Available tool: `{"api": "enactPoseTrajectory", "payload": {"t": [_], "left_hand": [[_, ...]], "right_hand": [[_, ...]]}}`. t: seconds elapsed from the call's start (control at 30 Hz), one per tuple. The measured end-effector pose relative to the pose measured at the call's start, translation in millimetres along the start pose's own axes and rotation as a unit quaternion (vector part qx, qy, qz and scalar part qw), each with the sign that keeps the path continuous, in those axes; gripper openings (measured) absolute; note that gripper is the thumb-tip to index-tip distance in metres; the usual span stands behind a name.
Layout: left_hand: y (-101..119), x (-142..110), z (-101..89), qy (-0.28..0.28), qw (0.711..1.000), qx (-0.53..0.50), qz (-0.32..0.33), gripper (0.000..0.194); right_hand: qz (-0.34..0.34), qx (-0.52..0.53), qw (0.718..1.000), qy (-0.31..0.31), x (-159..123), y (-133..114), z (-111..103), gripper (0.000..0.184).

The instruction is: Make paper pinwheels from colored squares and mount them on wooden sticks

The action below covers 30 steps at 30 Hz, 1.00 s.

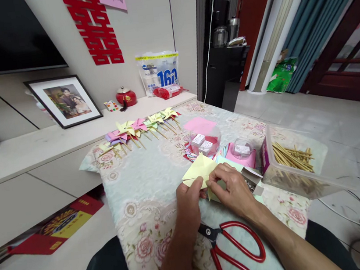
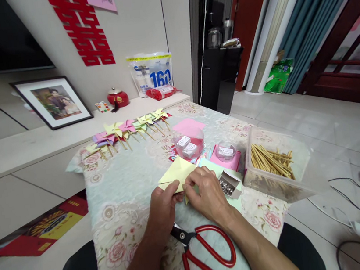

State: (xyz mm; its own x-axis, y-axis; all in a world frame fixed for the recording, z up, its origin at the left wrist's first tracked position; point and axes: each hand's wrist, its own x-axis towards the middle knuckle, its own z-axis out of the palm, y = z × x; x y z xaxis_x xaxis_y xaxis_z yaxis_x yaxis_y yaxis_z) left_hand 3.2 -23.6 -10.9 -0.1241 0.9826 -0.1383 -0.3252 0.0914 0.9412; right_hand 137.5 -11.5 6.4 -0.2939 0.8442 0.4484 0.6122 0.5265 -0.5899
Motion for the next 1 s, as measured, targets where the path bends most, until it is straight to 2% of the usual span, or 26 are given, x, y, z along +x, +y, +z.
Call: {"api": "enactPoseTrajectory", "payload": {"t": [0.3, 0.43, 0.6, 0.8, 1.0], "left_hand": [[29.6, -11.9, 8.2, -0.001, 1.000, -0.017, -0.025, 0.013], [24.6, -9.0, 7.1, 0.009, 0.998, -0.057, -0.028, 0.009], [13.1, -1.9, 1.6, 0.019, 0.992, -0.124, -0.030, 0.018], [9.1, -0.2, 0.5, 0.021, 0.985, -0.165, -0.053, 0.012], [9.2, -0.7, 2.1, 0.018, 0.981, -0.185, -0.063, 0.014]], "right_hand": [[0.025, 0.015, 1.000, -0.003, 0.6, 2.1, 0.5, 0.017], [0.004, 0.041, 0.999, -0.001, 1.2, 1.5, -2.2, 0.014], [-0.061, 0.054, 0.996, -0.023, -0.2, 2.2, -3.2, 0.015], [-0.121, -0.005, 0.991, -0.061, -1.9, 0.5, -0.1, 0.019], [-0.137, -0.061, 0.986, -0.068, -2.8, 1.2, 0.1, 0.013]]}}
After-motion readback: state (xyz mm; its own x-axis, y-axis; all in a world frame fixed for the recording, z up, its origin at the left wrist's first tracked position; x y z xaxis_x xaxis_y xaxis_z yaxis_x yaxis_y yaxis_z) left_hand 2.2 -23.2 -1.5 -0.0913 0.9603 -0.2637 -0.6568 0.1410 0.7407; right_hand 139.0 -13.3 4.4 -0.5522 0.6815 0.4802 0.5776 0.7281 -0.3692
